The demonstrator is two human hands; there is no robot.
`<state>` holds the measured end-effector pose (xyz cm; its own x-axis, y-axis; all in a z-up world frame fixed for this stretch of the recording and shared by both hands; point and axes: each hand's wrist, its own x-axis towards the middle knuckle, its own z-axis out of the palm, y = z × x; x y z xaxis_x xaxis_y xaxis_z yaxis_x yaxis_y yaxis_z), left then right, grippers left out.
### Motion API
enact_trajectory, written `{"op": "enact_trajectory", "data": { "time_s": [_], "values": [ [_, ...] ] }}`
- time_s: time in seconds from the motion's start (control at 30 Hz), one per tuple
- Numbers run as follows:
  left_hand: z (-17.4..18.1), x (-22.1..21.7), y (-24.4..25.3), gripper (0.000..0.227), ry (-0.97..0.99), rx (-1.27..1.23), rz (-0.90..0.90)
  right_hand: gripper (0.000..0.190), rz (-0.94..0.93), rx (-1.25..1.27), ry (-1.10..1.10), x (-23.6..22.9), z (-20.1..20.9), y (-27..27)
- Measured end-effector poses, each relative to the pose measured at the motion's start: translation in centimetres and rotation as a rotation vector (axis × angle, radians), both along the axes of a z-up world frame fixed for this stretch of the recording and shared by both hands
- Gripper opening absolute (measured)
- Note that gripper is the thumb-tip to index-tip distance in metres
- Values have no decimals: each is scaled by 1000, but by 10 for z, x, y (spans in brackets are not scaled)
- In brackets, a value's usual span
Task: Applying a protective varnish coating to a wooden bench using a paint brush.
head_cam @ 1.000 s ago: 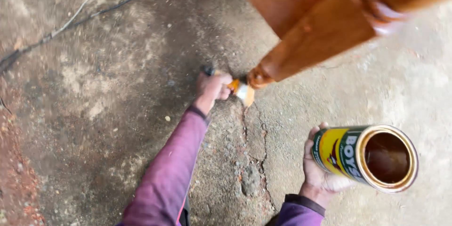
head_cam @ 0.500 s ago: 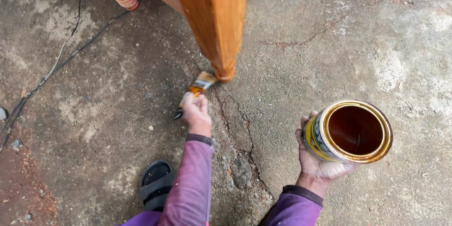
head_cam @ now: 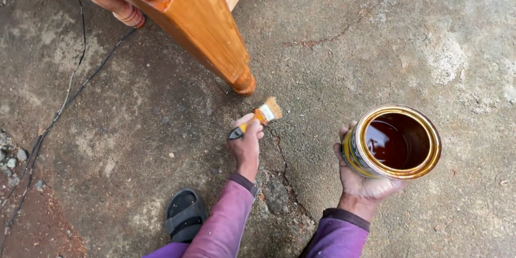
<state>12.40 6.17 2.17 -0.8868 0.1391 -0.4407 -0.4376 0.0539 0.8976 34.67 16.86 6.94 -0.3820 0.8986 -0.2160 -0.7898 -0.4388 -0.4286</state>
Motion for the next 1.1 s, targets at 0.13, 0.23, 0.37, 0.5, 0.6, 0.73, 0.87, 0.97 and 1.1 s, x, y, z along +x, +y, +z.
{"op": "enact_trajectory", "data": {
  "time_s": [0.13,0.23,0.37,0.5,0.6,0.73,0.87,0.97,1.1],
  "values": [
    [6,-14,21,22,1128,-480,-694,90,0,-20,80,9,-2,2],
    [1,-14,51,14,1679,-753,-1110,92,-24,-45,176,17,0,0],
    [10,-12,57,14,1967,-989,-1271,91,-104,-76,163,24,13,6],
    [-22,-32,42,17,1966,-1053,-1370,92,-133,-52,66,40,5,7],
    [-35,-39,25,19,1898,-1164,-1464,92,-105,-19,57,45,-2,9],
    [-9,-12,17,23,1932,-1136,-1507,88,-123,-4,10,48,-7,3],
    [-19,-33,28,24,2016,-1153,-1403,86,-107,0,19,37,3,7],
    [-7,-23,32,17,1830,-1367,-1550,87,-126,-13,-1,39,4,5],
    [7,-18,48,20,1864,-1234,-1517,90,-105,-1,2,34,4,4]
  ]
}}
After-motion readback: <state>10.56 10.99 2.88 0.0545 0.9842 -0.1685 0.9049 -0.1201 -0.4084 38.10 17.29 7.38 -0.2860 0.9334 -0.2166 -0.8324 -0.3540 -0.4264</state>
